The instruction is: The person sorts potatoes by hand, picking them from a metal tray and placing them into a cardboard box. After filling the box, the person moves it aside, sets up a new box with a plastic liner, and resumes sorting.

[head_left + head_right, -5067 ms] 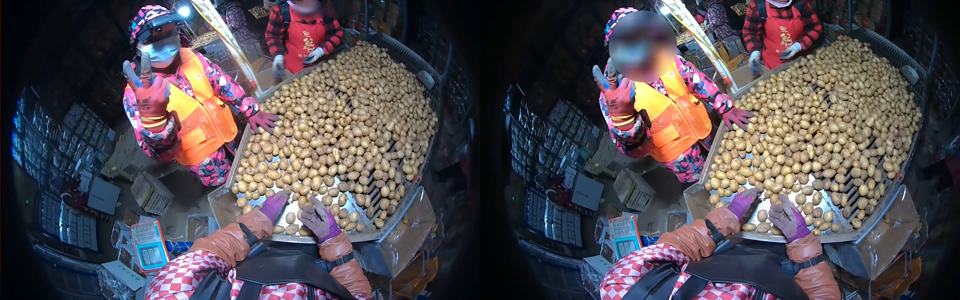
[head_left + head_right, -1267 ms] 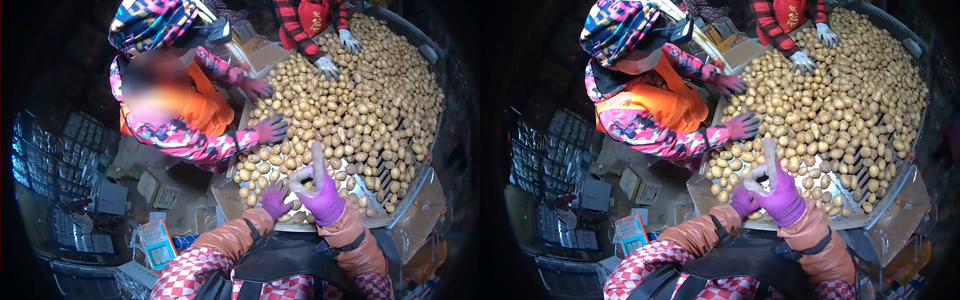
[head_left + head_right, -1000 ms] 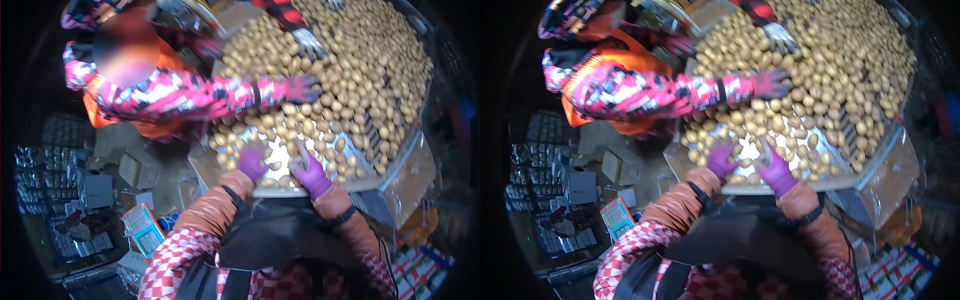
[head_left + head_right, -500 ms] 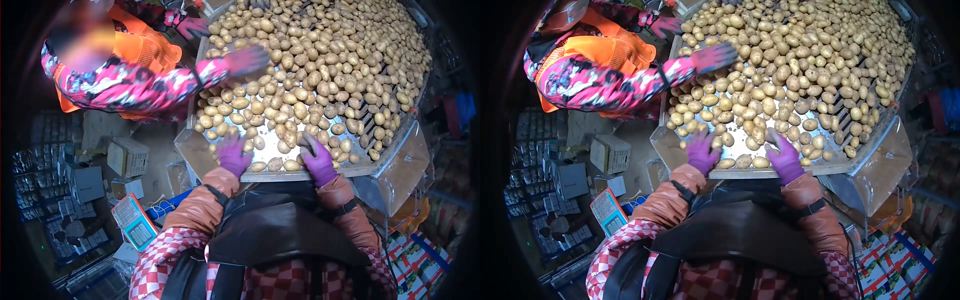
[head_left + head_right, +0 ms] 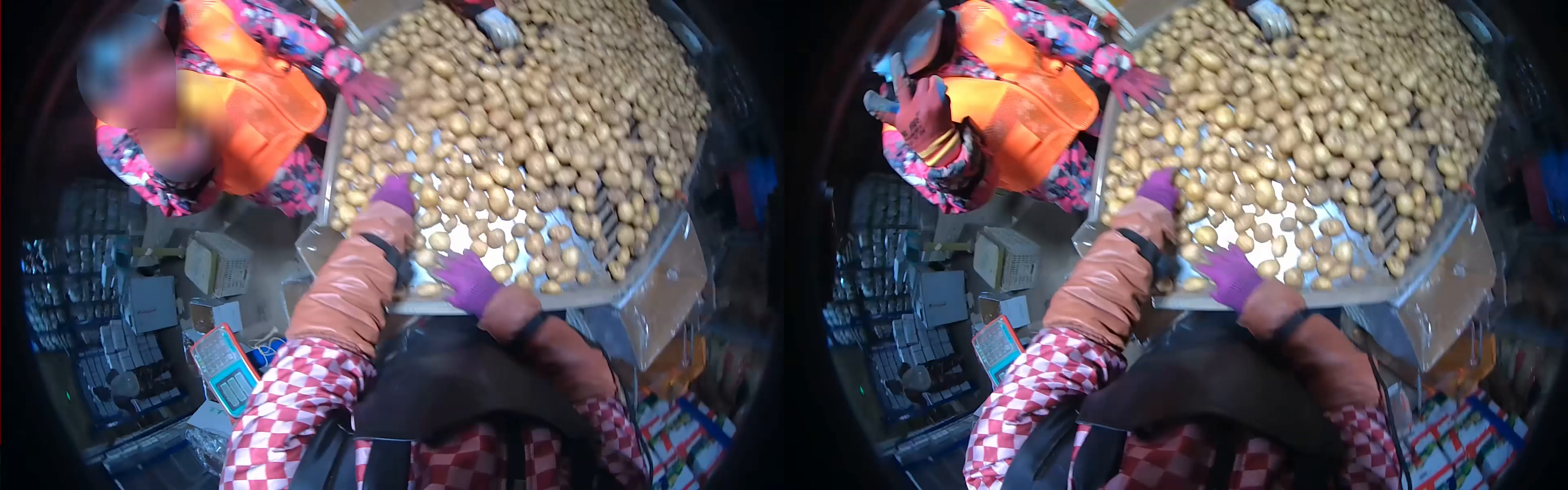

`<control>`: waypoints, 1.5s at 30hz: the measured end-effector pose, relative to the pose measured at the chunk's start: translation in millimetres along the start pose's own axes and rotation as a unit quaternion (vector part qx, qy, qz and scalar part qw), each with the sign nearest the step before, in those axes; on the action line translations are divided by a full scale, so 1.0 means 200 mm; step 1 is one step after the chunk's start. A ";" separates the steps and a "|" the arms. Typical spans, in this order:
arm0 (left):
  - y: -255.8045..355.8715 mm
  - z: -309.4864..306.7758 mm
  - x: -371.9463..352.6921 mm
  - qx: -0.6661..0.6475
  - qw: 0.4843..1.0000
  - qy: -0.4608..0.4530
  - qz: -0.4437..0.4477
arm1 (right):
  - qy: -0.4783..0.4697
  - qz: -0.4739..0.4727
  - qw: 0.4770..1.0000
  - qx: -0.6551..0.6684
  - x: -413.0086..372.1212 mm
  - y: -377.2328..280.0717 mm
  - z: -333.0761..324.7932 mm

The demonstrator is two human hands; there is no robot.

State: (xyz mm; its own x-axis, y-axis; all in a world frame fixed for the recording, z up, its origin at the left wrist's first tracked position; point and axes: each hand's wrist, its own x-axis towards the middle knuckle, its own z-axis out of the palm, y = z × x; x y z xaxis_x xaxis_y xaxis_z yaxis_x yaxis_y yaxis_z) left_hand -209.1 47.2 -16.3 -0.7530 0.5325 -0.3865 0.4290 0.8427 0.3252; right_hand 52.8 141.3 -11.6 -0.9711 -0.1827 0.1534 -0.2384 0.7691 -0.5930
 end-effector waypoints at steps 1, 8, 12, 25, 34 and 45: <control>-0.06 0.07 0.10 0.005 1.000 -0.020 -0.020 | 0.002 0.010 0.999 0.035 0.02 0.03 -0.01; -0.04 -0.10 -0.03 -0.103 0.993 -0.022 -0.054 | 0.136 0.096 0.983 0.082 0.14 -0.05 -0.14; -0.06 0.05 -0.16 -0.270 0.955 0.117 0.024 | 0.207 0.134 0.936 0.252 0.18 -0.13 -0.42; 0.26 0.02 -0.70 -0.195 0.975 0.032 0.097 | 0.272 -0.217 0.908 0.232 0.33 -0.80 -1.63; 0.17 0.17 -0.74 -0.180 0.971 0.093 0.129 | 0.352 -0.254 0.894 0.117 0.49 -0.82 -1.47; 0.21 0.05 -0.74 -0.452 0.881 0.126 0.058 | 0.240 0.176 0.856 0.423 0.23 -0.35 -0.84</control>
State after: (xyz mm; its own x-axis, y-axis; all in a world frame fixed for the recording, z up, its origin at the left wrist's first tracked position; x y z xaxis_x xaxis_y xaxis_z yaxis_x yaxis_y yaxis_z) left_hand -74.1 3.4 45.4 -0.8662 0.4800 -0.1393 0.0229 0.3166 0.9483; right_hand 25.5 181.8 169.1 -0.9166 0.3983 0.0352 -0.0517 -0.0308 -0.9982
